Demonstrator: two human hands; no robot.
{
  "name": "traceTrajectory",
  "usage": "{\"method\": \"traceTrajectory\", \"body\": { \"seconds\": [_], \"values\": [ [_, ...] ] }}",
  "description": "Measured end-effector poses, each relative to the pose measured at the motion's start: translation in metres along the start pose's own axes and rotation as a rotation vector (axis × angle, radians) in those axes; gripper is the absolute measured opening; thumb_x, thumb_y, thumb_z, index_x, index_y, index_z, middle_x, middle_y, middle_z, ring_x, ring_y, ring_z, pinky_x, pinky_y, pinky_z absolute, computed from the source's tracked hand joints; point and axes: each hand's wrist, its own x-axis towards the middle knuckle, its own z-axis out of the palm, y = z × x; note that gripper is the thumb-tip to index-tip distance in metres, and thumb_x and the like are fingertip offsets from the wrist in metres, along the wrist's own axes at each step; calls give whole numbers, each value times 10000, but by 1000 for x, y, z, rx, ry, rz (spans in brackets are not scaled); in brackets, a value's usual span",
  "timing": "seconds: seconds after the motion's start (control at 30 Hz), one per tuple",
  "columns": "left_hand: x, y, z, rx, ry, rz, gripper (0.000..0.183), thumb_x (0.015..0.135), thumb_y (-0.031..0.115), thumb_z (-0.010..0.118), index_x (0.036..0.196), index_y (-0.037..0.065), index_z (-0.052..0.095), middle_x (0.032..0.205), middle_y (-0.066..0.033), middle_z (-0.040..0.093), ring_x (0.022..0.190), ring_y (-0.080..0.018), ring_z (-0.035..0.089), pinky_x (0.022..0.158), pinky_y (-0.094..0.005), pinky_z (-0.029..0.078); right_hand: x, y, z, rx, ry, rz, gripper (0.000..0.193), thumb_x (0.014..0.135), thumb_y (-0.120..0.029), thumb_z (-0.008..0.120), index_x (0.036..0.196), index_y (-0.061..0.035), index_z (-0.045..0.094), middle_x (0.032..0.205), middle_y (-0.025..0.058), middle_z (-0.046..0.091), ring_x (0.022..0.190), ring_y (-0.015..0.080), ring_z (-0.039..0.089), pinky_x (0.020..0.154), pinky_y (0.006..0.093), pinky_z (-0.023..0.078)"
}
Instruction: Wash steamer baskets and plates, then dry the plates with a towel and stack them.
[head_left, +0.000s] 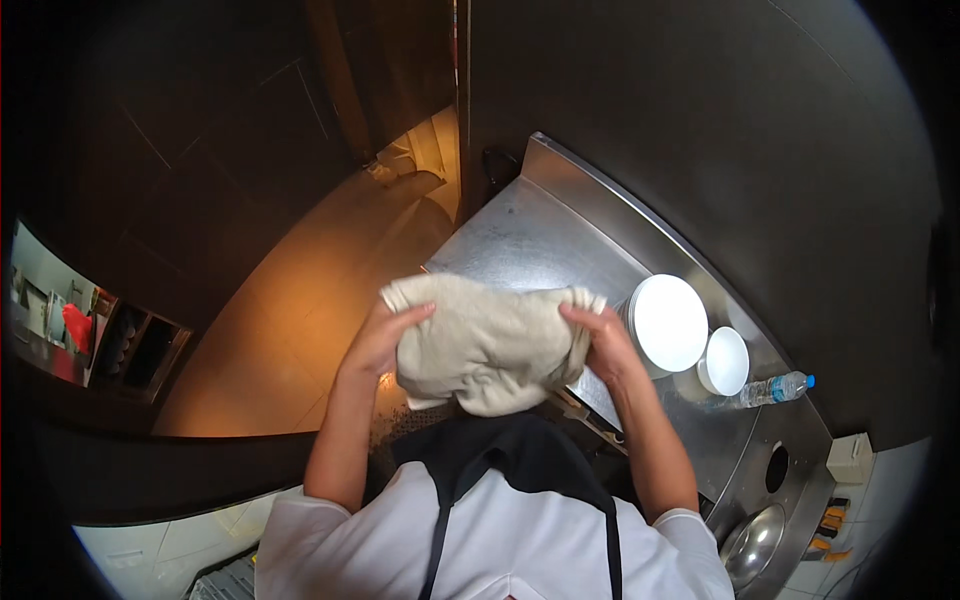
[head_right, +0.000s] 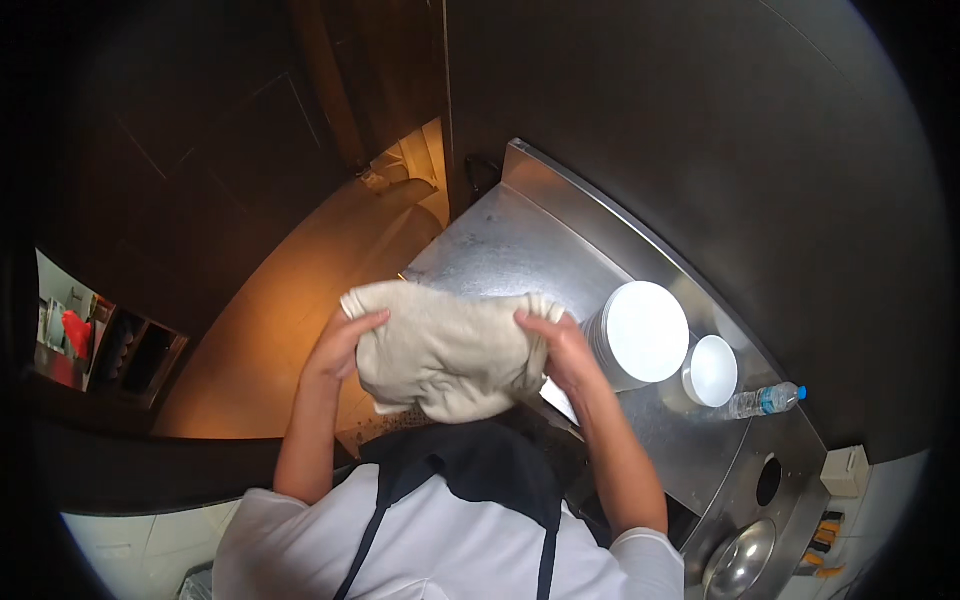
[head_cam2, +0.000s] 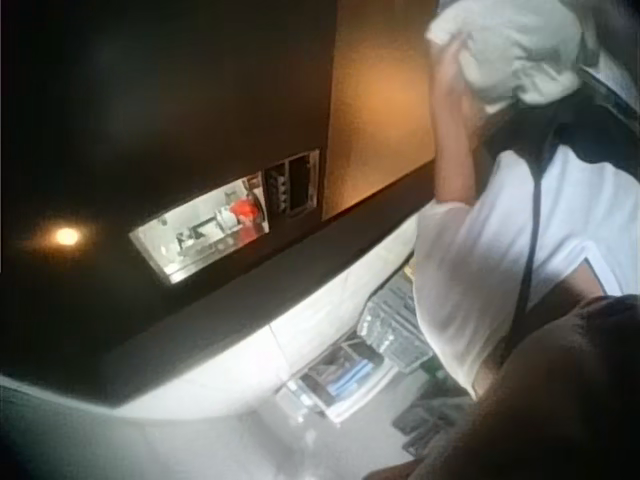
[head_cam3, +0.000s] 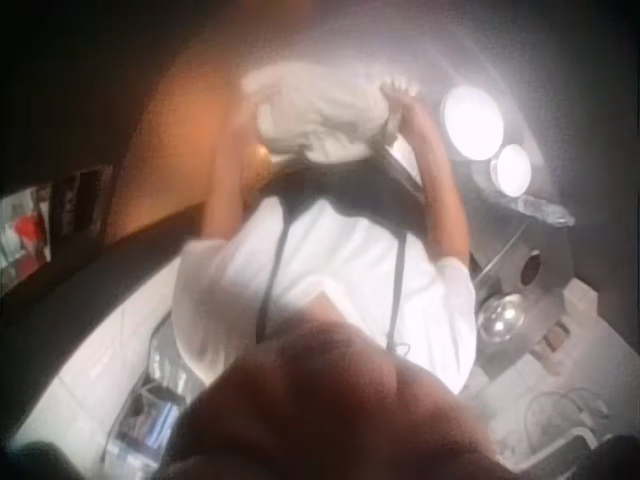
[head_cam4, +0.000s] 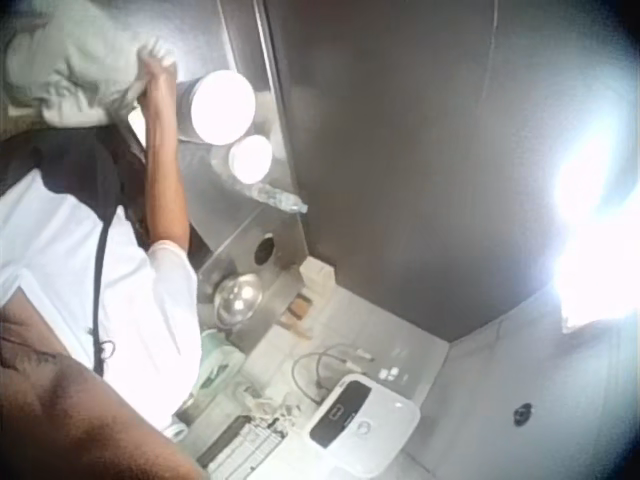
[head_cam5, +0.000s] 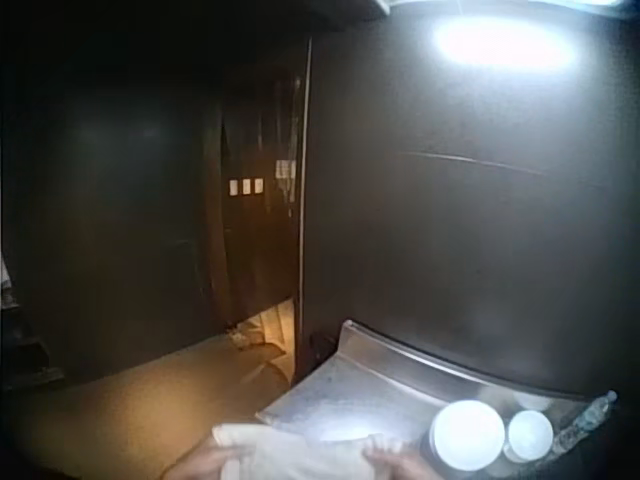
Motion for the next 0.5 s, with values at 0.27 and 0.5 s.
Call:
{"method": "traceTrajectory", "body": {
  "seconds": [0.27, 0.5],
  "values": [
    [5, 37, 3, 784, 391, 296, 465, 815, -17, 786, 1250, -37, 622, 1041, -94, 727, 948, -141, 681, 852, -284, 540, -7, -8, -11, -443, 95, -298, 181, 860, -167, 795, 954, -19, 747, 1083, 75, 715, 930, 138, 655, 828, 294, 506],
    [-22, 61, 39, 690, 167, 365, 604, 741, -5, 838, 1304, -13, 620, 994, -45, 637, 945, -127, 618, 846, -272, 503, -29, -17, 1, -739, 338, -1000, 218, 857, -42, 698, 1058, 37, 674, 1181, 131, 673, 1088, 211, 623, 954, 354, 473]
  ]
}}
